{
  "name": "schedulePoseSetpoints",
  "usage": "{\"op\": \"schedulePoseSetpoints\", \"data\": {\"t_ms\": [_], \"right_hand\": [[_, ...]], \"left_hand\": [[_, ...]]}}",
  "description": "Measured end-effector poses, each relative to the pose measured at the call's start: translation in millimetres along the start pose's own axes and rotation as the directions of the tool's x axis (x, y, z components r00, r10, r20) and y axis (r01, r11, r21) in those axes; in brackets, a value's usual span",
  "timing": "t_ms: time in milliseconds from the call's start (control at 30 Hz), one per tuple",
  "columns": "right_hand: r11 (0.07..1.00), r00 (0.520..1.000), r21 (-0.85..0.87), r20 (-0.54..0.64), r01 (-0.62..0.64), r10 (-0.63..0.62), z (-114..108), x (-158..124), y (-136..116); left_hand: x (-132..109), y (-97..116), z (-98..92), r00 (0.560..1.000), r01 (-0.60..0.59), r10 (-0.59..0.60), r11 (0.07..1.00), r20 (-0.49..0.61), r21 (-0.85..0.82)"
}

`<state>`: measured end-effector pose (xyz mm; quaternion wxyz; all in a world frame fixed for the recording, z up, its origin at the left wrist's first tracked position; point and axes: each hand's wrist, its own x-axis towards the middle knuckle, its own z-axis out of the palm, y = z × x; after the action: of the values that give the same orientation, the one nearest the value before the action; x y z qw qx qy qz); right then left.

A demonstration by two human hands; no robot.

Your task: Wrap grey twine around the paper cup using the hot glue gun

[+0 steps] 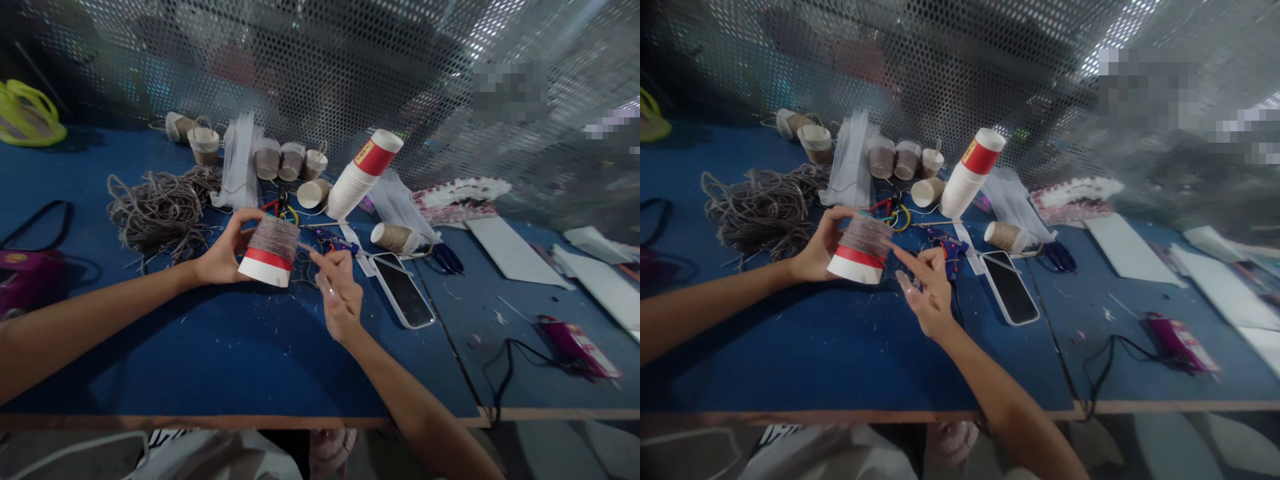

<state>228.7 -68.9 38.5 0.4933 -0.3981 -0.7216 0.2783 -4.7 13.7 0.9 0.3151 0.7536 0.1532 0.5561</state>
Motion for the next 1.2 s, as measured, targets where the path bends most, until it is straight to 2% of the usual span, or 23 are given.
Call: {"op": "schedulePoseSetpoints", "data": {"t_ms": [67, 100, 267, 367, 533, 600, 700, 867, 1067, 1200], "right_hand": [[0.999, 0.993, -0.043, -0.114, -0.015, 0.01, 2, 2, 3], [0.999, 0.992, -0.049, -0.124, -0.008, 0.001, 3, 3, 4], [0.996, 0.991, 0.003, 0.099, 0.086, -0.086, 17, 7, 6], [0.994, 0.989, 0.022, 0.097, 0.108, -0.109, 21, 6, 6], [0.963, 0.966, -0.09, -0.008, 0.255, -0.257, 16, 8, 8], [0.939, 0.953, -0.166, 0.018, 0.302, -0.304, 13, 10, 7], [0.914, 0.947, -0.25, 0.08, 0.32, -0.31, 10, 12, 3], [0.825, 0.923, -0.414, 0.158, 0.385, -0.351, 4, 10, -10], [0.725, 0.887, -0.512, 0.23, 0.461, -0.401, -1, 4, -16], [0.719, 0.91, -0.56, 0.227, 0.413, -0.346, -2, 6, -16]], "left_hand": [[0, -1, -0.6, 1.0, -0.029, 0.029, 0.999, 0.0, 0.019], [0, -2, -0.8, 0.999, -0.045, 0.045, 0.999, 0.003, 0.027], [1, -4, -0.2, 0.994, -0.097, 0.096, 0.995, 0.049, 0.016], [1, -4, 1.1, 0.989, -0.101, 0.101, 0.995, 0.105, -0.002], [0, -1, 1.3, 0.981, -0.017, 0.018, 1.0, 0.192, -0.006], [1, 2, 0.4, 0.977, 0.008, -0.008, 1.0, 0.214, 0.0], [3, 9, -1.2, 0.966, 0.064, -0.07, 0.997, 0.248, 0.033], [4, 15, -2.2, 0.965, 0.17, -0.173, 0.985, 0.197, 0.031], [4, 10, -1.7, 0.976, 0.159, -0.15, 0.986, 0.155, -0.045], [3, 9, -1.5, 0.98, 0.144, -0.137, 0.989, 0.145, -0.042]]}}
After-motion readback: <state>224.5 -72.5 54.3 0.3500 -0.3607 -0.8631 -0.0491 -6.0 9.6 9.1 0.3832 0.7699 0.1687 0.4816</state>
